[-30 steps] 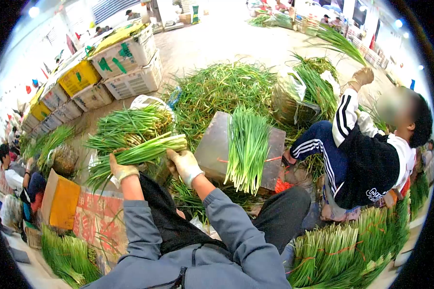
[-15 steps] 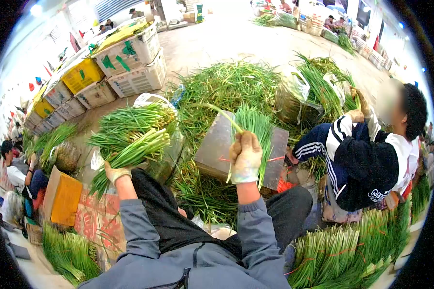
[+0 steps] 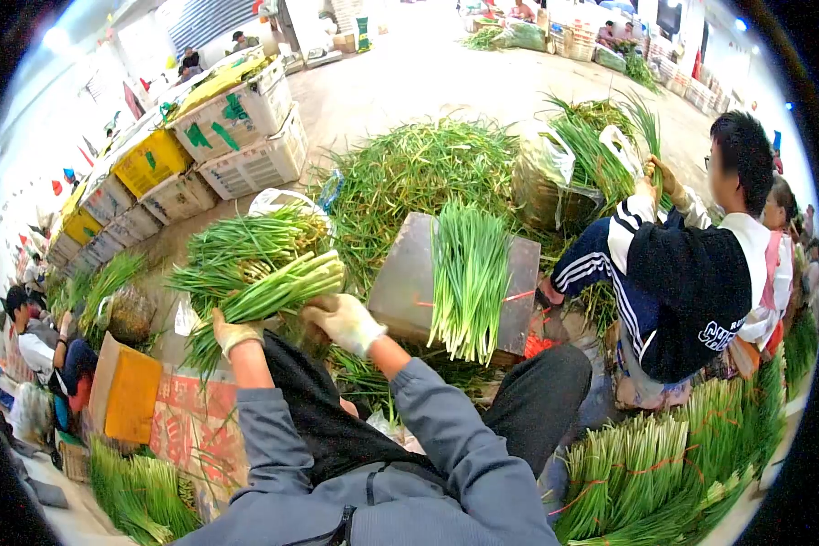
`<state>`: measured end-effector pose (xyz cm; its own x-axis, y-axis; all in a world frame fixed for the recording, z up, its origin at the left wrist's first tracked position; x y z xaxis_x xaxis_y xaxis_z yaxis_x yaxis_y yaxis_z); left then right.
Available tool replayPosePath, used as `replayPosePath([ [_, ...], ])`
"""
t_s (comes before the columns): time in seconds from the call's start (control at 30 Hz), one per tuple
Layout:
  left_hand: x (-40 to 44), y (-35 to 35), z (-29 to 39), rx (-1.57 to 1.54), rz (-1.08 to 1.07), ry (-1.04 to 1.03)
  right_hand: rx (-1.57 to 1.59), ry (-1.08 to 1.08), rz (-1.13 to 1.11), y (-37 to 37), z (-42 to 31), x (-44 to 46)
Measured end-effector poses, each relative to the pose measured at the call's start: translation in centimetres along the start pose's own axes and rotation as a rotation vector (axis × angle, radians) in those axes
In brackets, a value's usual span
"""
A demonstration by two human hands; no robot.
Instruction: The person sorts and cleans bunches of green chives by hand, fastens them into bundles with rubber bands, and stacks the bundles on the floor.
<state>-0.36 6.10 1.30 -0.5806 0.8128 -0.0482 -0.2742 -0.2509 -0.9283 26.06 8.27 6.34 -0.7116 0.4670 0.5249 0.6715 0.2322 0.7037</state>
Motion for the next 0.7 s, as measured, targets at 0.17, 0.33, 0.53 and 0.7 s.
replayPosePath([
  [0.17, 0.4, 2.0, 2.4, 0.066, 0.071, -0.039, 1.182, -0.636, 0.550, 5.0, 3.2, -4.6],
  [0.33, 0.4, 1.9, 1.0, 0.051, 0.078, -0.049, 0.143, -0.445, 0.552, 5.9, -1.4, -1.0],
  [0.53, -1.9, -1.4, 0.0, 0.073, 0.094, -0.047, -0.173, -0.644, 0.291, 4.3, 0.7, 0.4],
  [0.7, -0.6, 0.7, 1.2, 0.012, -0.037, -0.054, 0.315, -0.619, 0.540, 3.8, 4.4, -2.4],
])
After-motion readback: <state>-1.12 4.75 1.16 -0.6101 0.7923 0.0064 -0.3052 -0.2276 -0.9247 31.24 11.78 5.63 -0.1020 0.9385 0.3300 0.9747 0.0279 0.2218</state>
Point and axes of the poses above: each hand's wrist, its own x-axis towards the middle knuckle, its own y-axis out of the back of the hand, z = x × y, the point moved 5 cm from there along x, towards the middle knuckle, and after that the axes turned 8 degrees about -z, right-handed, at the moved point
